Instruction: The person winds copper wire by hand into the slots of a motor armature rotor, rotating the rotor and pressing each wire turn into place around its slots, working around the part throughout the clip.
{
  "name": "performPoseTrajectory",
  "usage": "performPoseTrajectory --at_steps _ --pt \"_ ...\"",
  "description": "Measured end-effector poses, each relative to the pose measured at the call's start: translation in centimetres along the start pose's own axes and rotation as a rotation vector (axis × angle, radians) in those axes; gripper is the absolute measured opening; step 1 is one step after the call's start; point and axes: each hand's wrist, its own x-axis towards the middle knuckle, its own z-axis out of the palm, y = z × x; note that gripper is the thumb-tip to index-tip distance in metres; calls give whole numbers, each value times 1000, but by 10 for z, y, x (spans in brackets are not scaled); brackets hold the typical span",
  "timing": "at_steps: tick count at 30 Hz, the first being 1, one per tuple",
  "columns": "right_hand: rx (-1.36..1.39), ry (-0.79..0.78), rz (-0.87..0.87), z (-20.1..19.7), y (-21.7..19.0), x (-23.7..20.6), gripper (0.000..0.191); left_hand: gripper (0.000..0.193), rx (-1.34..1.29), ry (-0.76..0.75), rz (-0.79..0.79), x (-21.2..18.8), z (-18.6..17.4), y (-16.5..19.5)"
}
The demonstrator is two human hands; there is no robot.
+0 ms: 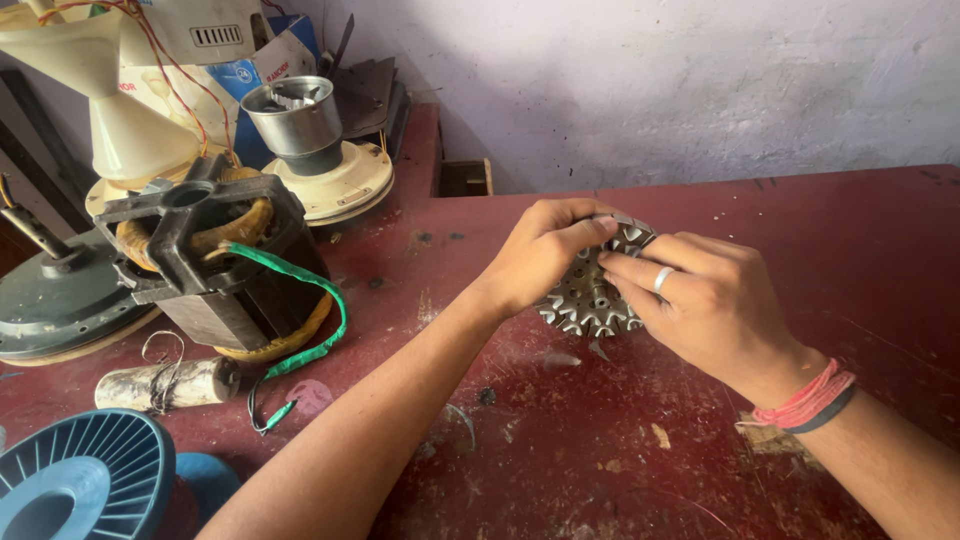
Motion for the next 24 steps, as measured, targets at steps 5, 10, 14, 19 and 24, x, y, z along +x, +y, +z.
performPoseTrajectory --at_steps 5,10,14,19,24 --pt "61 -2 -40 5 0 2 3 28 177 -9 92 -1 0 0" --pt "178 6 -202 -12 -47 14 12 34 139 -24 81 -1 0 0" --pt "424 -131 -419 -23 -98 11 10 33 79 -25 40 -2 1 2" --pt "695 -251 -524 -25 -114 2 10 32 106 -18 20 -3 0 3" --pt "487 89 -395 -41 -83 5 13 30 -24 -29 -33 -1 1 2"
